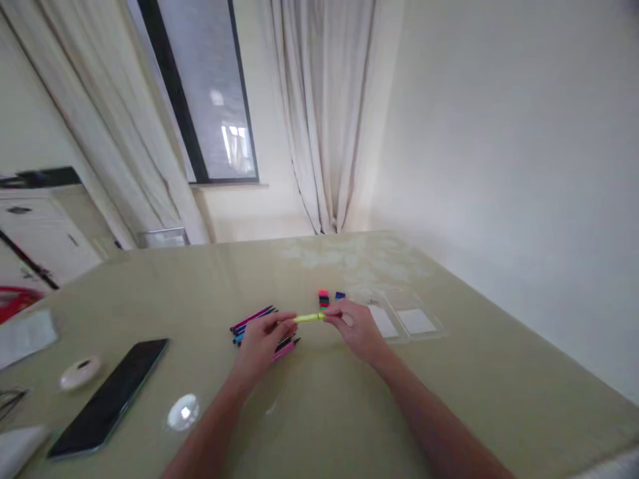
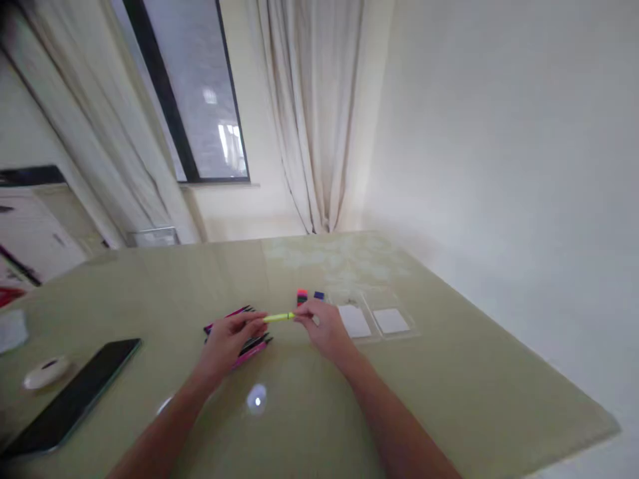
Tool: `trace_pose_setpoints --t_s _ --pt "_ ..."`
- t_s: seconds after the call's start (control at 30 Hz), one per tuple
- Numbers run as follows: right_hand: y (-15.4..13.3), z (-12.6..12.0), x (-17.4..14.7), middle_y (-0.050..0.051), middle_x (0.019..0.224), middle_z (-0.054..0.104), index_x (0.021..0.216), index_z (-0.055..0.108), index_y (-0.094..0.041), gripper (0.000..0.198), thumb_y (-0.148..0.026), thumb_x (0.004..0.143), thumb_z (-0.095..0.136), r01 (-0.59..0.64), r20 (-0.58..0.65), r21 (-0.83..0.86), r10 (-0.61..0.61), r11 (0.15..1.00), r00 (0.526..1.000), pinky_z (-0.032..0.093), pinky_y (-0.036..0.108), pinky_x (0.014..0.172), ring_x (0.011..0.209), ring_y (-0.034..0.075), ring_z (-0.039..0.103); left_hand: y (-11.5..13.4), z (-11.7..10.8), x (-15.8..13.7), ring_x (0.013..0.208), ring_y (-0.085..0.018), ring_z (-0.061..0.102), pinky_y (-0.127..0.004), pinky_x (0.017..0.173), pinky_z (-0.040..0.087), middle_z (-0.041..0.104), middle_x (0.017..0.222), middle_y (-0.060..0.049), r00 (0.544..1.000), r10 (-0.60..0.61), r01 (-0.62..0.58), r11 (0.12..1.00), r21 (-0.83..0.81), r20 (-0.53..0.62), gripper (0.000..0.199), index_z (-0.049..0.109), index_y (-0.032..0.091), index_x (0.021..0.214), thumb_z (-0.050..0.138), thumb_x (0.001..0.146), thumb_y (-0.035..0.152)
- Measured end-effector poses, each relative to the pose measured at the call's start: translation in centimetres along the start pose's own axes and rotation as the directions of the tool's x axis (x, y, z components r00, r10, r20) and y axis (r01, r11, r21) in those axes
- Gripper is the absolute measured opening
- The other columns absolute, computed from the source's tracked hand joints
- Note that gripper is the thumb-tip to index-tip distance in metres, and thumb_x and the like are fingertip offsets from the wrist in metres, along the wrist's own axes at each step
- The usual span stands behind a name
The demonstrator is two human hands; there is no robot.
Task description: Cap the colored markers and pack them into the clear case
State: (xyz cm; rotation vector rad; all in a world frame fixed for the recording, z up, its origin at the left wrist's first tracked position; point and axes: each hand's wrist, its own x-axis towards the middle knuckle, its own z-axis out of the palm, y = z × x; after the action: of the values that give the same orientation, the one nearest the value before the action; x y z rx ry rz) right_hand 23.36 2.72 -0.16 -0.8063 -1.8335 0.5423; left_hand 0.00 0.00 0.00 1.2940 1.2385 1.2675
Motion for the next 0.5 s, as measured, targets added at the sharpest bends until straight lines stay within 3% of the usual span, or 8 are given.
trace_pose_setpoints --t_s 0.17,0.27,0.37,0.43,0.5 --pt "0.2 0.2 0.0 0.004 0.085 0.076 0.088 0.077 -0.022 0.013 -0.033 0.092 0.072 -0.062 -0.004 0.023 0.062 0.998 0.998 0.052 0.029 0.071 0.076 0.019 0.069 -0.2 -0.4 0.0 0.077 -0.022 0.075 -0.031 0.074 0.06 0.08 0.082 -0.006 0.999 0.033 -0.035 0.995 0.089 0.022 0.046 0.081 0.017 0.1 0.079 0.073 0.053" --pt "0.1 -0.1 0.2 0.003 0.083 0.076 0.088 0.077 -0.021 0.012 -0.033 0.09 0.073 -0.135 0.058 0.03 0.133 0.99 0.989 0.051 0.029 0.072 0.075 0.018 0.067 0.2 -1.4 0.3 0.083 -0.023 0.073 -0.032 0.075 0.058 0.08 0.089 -0.007 0.994 0.104 -0.11 0.976 0.188 0.041 0.045 0.081 0.018 0.103 0.071 0.081 0.056" --pt "0.0 -1.6 0.6 0.003 0.078 0.074 0.086 0.077 -0.02 0.014 -0.034 0.087 0.075 -0.211 0.166 0.015 0.205 0.977 0.964 0.049 0.028 0.069 0.072 0.017 0.065 0.7 -3.1 0.8 0.091 -0.023 0.071 -0.033 0.081 0.056 0.079 0.104 -0.007 0.98 0.191 -0.168 0.948 0.272 -0.06 0.046 0.078 0.02 0.107 0.061 0.087 0.058" --pt "0.1 -2.9 0.7 0.003 0.076 0.073 0.083 0.077 -0.019 0.014 -0.033 0.084 0.076 -0.265 0.231 -0.006 0.259 0.964 0.938 0.049 0.027 0.067 0.07 0.017 0.064 0.7 -4.3 1.1 0.083 -0.022 0.069 -0.034 0.076 0.055 0.079 0.099 -0.007 0.963 0.213 -0.132 0.907 0.4 -0.166 0.044 0.077 0.02 0.106 0.06 0.087 0.056" --pt "0.4 -4.0 0.6 0.002 0.074 0.072 0.079 0.076 -0.018 0.013 -0.031 0.08 0.077 -0.328 0.318 -0.03 0.32 0.944 0.893 0.049 0.027 0.066 0.068 0.017 0.064 0.5 -5.2 1.2 0.076 -0.022 0.066 -0.035 0.074 0.052 0.077 0.092 -0.006 0.953 0.228 -0.076 0.819 0.568 -0.201 0.038 0.077 0.02 0.098 0.058 0.087 0.051"
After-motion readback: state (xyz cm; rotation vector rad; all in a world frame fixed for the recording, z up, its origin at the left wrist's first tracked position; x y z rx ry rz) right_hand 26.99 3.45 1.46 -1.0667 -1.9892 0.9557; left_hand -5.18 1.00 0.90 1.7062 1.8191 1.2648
